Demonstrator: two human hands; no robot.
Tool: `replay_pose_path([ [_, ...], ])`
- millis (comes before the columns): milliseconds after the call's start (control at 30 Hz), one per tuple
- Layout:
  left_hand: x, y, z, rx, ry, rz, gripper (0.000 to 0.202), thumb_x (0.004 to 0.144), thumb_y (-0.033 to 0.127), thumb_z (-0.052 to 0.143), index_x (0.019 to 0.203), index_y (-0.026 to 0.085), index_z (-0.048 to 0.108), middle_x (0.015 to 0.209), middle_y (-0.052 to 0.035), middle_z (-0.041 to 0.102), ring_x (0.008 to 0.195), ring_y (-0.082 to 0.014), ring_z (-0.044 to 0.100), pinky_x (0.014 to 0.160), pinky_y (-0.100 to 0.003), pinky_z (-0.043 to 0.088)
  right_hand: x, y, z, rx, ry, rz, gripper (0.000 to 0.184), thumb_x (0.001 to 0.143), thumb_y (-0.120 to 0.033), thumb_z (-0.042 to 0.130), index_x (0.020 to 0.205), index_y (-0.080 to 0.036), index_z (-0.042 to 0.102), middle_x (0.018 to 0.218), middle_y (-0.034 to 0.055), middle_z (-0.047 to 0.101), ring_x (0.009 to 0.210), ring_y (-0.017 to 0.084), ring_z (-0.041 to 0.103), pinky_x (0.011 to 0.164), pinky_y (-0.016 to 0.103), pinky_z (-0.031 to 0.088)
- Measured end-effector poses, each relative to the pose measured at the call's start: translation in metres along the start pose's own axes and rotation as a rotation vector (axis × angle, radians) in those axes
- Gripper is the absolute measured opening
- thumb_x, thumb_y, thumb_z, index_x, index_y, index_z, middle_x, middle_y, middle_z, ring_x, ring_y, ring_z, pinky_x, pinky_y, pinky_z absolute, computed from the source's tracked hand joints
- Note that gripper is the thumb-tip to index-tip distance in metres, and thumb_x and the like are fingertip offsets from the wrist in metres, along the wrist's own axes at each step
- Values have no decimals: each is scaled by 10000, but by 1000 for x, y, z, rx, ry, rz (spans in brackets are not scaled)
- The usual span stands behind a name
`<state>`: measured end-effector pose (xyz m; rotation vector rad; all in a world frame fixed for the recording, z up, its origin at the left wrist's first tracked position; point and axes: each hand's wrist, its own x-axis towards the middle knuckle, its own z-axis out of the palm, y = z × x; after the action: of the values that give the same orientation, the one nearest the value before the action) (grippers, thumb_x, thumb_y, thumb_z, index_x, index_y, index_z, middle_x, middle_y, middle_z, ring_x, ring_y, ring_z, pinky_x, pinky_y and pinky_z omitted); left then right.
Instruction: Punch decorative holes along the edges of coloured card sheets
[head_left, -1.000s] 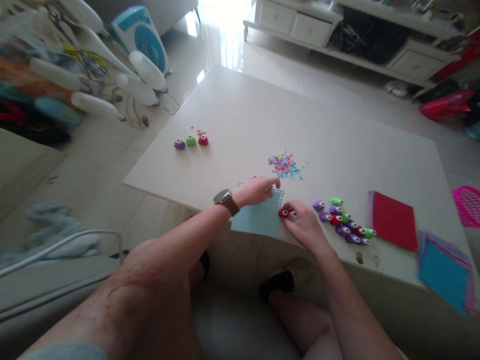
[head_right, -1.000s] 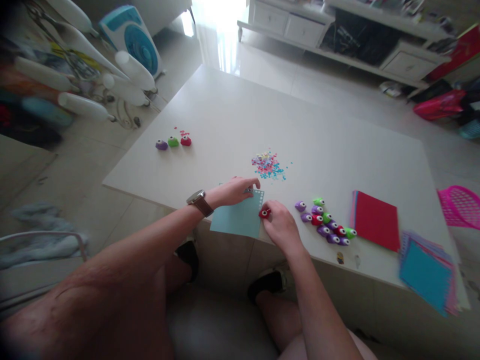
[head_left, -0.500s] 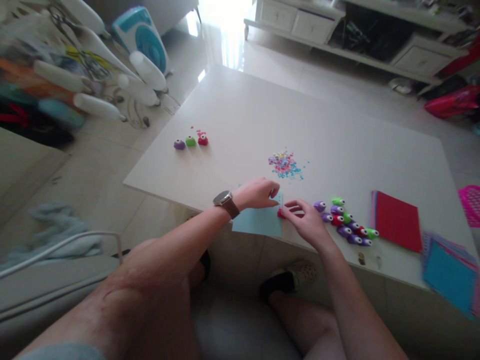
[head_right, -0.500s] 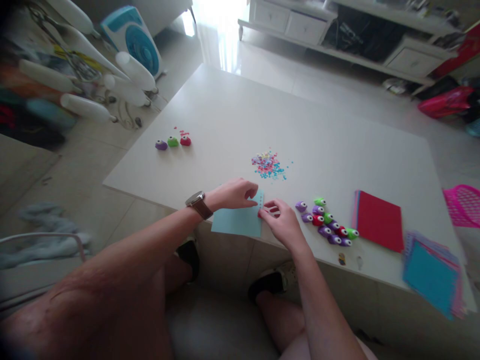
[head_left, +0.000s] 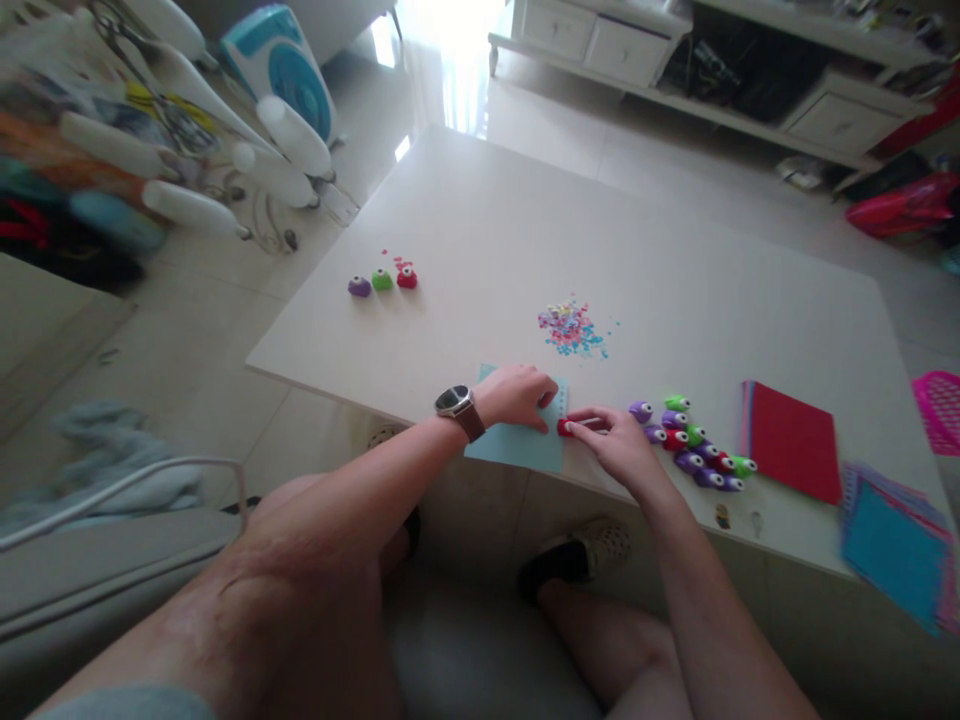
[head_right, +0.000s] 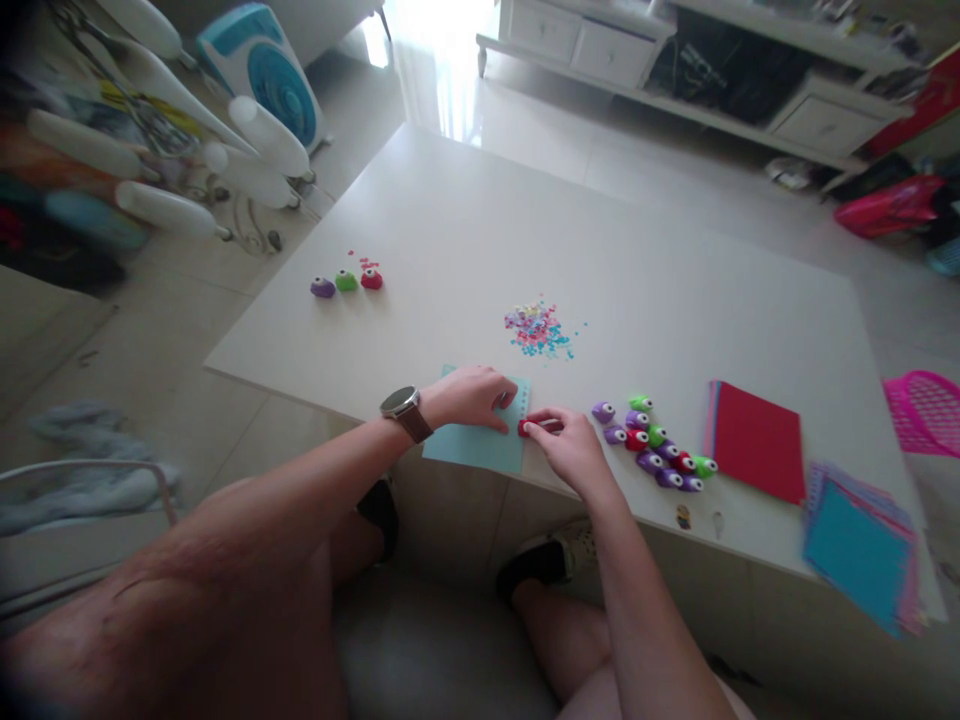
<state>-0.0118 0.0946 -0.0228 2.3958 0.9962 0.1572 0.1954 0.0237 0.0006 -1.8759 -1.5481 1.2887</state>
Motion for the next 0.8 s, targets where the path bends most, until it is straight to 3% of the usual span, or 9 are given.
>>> replay_pose_path([
  [800,1,-1,2,-3,11,19,330,741,527,783,844,221,718,768,-52,733,716,-214,667,590,-292,356,6,7,9,67,46,-61,308,756,-480,747,883,-200,748,893,93,769,838,261,713,802,394,545],
])
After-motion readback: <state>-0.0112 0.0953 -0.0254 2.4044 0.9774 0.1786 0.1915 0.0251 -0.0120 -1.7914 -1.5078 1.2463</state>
